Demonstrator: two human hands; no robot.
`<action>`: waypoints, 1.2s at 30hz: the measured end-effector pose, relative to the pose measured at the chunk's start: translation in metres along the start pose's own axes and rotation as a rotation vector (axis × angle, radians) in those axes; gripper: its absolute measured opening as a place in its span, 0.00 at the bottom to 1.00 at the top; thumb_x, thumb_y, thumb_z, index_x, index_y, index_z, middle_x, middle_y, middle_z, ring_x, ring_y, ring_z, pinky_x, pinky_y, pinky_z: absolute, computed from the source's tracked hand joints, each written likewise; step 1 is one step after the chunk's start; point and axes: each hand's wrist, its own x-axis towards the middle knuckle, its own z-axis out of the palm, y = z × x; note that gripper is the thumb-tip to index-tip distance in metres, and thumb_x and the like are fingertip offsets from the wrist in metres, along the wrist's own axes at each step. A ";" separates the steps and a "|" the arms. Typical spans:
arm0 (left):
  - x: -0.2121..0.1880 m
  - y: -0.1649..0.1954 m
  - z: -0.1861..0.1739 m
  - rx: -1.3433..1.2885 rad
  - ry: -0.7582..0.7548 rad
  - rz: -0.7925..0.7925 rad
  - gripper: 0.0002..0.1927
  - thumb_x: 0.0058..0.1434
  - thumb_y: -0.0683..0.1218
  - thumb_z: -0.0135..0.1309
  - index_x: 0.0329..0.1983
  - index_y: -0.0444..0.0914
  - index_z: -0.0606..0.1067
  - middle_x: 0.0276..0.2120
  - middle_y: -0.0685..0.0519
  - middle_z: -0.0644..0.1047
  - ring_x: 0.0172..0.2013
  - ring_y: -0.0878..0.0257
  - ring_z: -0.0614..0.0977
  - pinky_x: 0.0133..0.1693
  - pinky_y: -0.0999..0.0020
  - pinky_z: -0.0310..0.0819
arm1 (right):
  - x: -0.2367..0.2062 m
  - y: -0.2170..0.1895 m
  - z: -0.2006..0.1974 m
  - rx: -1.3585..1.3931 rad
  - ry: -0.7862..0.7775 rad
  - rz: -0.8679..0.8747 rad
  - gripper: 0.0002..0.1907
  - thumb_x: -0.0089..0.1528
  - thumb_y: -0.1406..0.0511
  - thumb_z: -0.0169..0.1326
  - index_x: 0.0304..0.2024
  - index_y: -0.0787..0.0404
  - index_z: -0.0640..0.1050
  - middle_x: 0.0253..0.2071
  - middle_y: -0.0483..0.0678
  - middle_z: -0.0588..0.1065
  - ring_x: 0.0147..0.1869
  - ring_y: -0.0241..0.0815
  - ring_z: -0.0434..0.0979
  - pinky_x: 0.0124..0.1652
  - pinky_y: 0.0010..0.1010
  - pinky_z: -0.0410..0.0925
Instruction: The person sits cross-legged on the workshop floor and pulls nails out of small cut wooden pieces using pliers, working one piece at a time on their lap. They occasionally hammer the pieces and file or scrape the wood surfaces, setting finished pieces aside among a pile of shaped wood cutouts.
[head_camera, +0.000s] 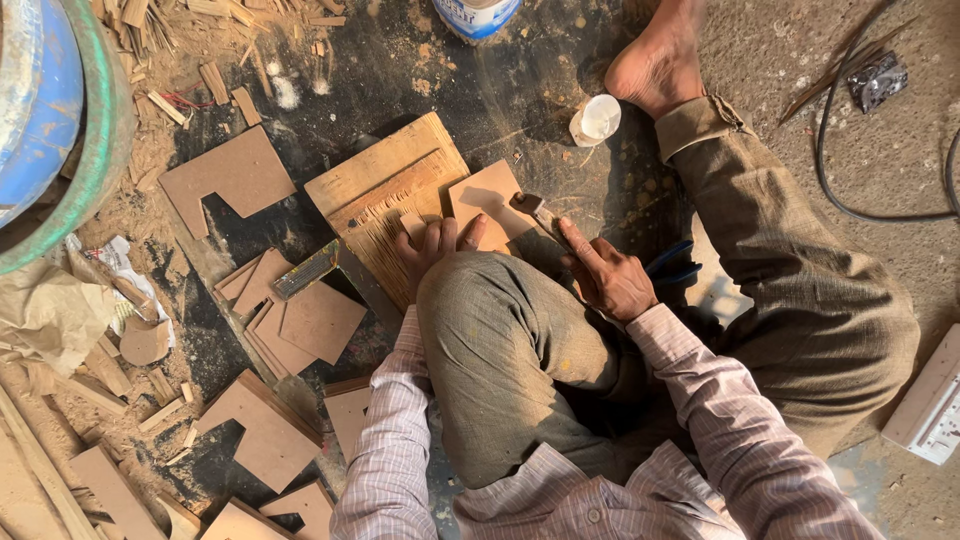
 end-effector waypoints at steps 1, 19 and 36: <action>0.002 0.000 0.000 -0.011 0.029 0.010 0.33 0.70 0.68 0.45 0.74 0.53 0.63 0.53 0.48 0.69 0.56 0.54 0.71 0.54 0.29 0.55 | 0.000 0.000 -0.001 -0.022 -0.002 -0.019 0.35 0.68 0.61 0.56 0.76 0.50 0.60 0.29 0.50 0.71 0.23 0.47 0.70 0.25 0.39 0.68; 0.006 0.005 0.008 -0.126 0.001 -0.027 0.36 0.66 0.73 0.53 0.72 0.54 0.65 0.52 0.49 0.69 0.54 0.52 0.70 0.55 0.29 0.53 | 0.013 0.014 -0.003 -0.145 0.018 -0.118 0.37 0.71 0.58 0.52 0.79 0.46 0.51 0.33 0.52 0.72 0.20 0.41 0.69 0.18 0.37 0.66; 0.004 0.007 0.001 -0.094 0.036 -0.042 0.31 0.66 0.69 0.51 0.68 0.54 0.70 0.51 0.52 0.70 0.55 0.56 0.71 0.55 0.32 0.54 | 0.011 0.006 -0.007 -0.136 0.083 -0.078 0.37 0.71 0.60 0.53 0.79 0.47 0.53 0.31 0.52 0.71 0.22 0.45 0.69 0.20 0.40 0.65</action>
